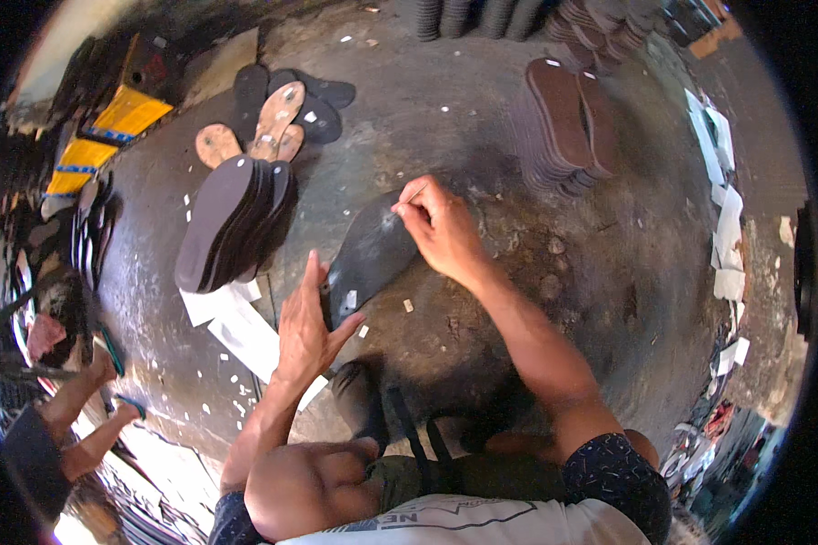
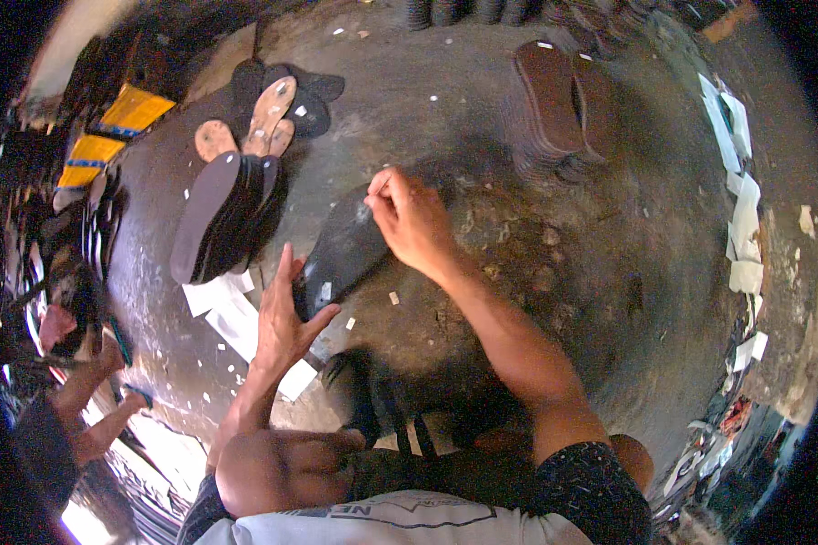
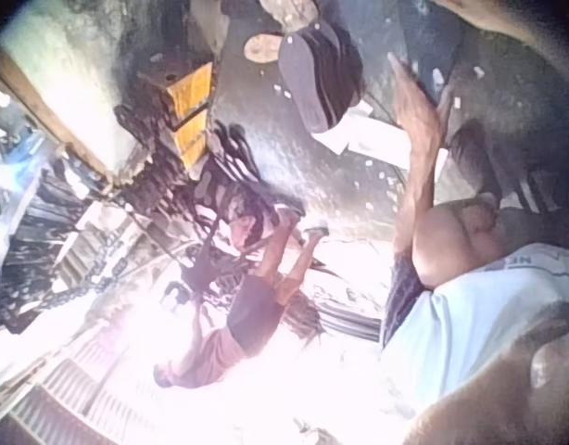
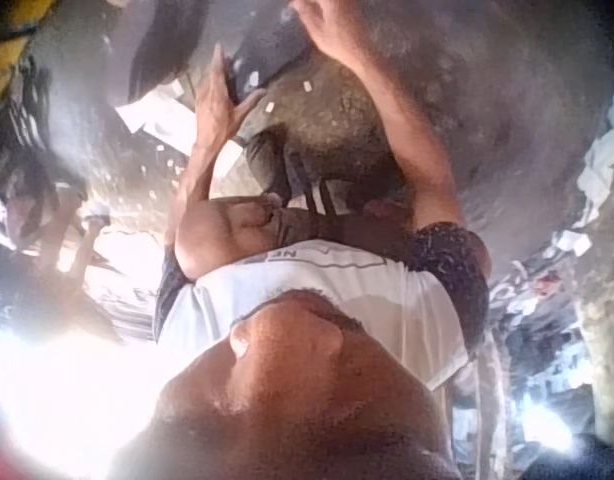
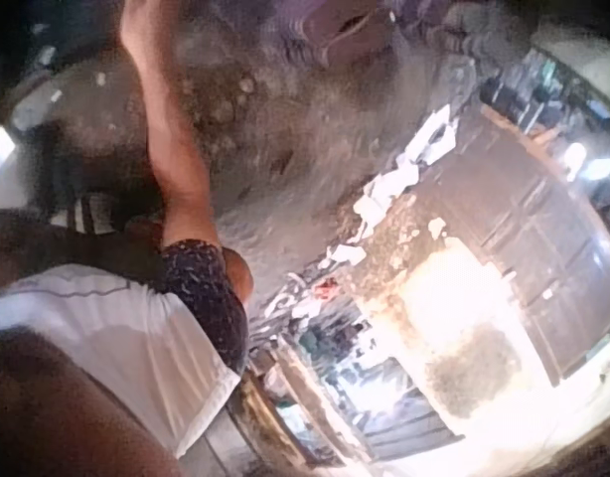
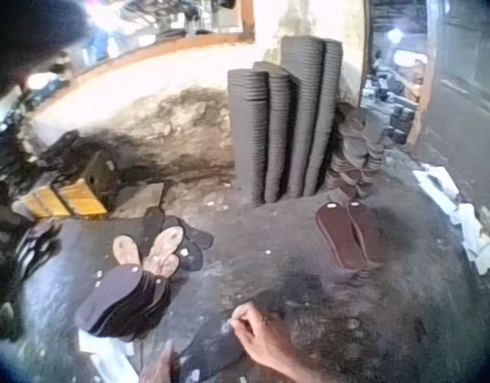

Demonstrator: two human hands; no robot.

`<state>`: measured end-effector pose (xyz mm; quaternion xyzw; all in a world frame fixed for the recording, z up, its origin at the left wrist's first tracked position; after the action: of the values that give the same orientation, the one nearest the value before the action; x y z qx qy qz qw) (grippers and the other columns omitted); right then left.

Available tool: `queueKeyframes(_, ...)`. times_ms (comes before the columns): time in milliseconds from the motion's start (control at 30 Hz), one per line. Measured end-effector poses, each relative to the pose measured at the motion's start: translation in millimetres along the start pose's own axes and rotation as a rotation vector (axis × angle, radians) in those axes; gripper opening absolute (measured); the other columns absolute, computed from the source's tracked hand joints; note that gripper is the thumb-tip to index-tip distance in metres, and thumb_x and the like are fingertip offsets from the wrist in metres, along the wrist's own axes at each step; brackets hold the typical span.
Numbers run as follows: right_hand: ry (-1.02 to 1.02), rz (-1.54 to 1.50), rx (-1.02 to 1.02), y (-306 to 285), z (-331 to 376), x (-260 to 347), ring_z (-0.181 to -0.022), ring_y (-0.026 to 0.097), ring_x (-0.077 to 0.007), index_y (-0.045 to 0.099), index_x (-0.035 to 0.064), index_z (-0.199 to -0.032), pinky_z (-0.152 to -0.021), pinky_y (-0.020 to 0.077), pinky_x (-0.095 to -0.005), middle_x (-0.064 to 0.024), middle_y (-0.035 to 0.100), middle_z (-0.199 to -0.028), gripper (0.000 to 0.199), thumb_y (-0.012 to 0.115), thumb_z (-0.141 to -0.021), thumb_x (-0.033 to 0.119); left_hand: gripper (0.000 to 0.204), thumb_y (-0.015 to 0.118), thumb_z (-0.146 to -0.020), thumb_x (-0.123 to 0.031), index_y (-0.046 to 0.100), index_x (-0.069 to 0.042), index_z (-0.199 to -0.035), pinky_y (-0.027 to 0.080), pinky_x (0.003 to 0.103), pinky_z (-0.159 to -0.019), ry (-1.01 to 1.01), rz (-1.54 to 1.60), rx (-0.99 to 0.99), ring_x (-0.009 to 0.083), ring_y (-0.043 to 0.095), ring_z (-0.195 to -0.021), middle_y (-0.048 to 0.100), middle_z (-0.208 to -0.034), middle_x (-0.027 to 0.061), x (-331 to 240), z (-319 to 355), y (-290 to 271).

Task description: The person sits on the floor and uses a small tool to mark or punch holes in dark shoe soles, then stacks them. They later handle brown soles and apply small white stickers from a sheet onto them.

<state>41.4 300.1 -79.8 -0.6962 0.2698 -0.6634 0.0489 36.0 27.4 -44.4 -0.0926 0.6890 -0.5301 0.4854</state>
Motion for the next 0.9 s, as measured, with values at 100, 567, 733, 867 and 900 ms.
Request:
queueKeyframes(100,-0.037,-0.141,-0.107,0,-2,17,-0.074,0.072,-0.0321,0.062,0.0043,-0.101,-0.067,0.0558,-0.0422,-0.0138,0.073,-0.085,0.014,0.071,-0.098,0.014,0.126,0.094,-0.076,-0.024,0.010,0.001,-0.167,0.046,0.050,-0.110,-0.040,0.040,0.003,0.0430,0.061,-0.128,0.062,-0.142,0.0251,-4,-4,-1)
queueKeyframes(567,-0.195,-0.033,0.273,49,62,51,-0.085,0.072,-0.0338,0.060,0.0078,-0.104,-0.075,0.0535,-0.0464,-0.0114,0.070,-0.087,0.016,0.072,-0.094,0.012,0.119,0.090,-0.078,-0.019,0.015,-0.002,-0.168,0.047,0.050,-0.112,-0.069,0.061,0.014,0.0444,0.060,-0.130,0.060,-0.145,0.0256,3,-5,-3)
queueKeyframes(733,0.100,-0.536,0.223,16,41,55,-0.092,0.068,-0.0094,0.057,0.0080,-0.115,-0.072,0.0516,-0.0278,-0.0066,0.075,-0.108,0.014,0.064,-0.107,0.016,0.104,0.089,-0.078,-0.020,0.032,-0.001,-0.163,0.049,0.049,-0.106,0.001,-0.040,-0.030,0.0409,0.061,-0.126,0.062,-0.140,0.0241,0,-16,-18)
queueKeyframes(867,0.131,-0.524,-0.211,-35,2,27,-0.093,0.072,-0.0137,0.049,0.0082,-0.127,-0.075,0.0538,-0.0272,-0.0149,0.074,-0.116,0.018,0.054,-0.112,0.015,0.092,0.087,-0.081,-0.016,0.040,-0.001,-0.159,0.051,0.049,-0.106,0.011,-0.122,-0.202,0.0400,0.064,-0.122,0.064,-0.137,0.0237,21,-34,-64)
queueKeyframes(900,0.153,-0.480,-0.259,-44,-2,12,-0.095,0.074,-0.0163,0.047,0.0080,-0.128,-0.076,0.0553,-0.0276,-0.0148,0.074,-0.116,0.018,0.053,-0.113,0.015,0.091,0.087,-0.081,-0.015,0.041,-0.001,-0.158,0.052,0.048,-0.105,-0.017,-0.172,-0.220,0.0406,0.065,-0.123,0.064,-0.139,0.0242,22,-37,-63)
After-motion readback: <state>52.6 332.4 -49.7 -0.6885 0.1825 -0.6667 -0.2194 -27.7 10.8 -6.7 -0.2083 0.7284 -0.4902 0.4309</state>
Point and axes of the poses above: each hand's wrist, its own z-axis away from the middle knuckle, its own y-axis out of the palm, x = y × z, the point moved 1 cm from there along -z, towards the middle knuckle
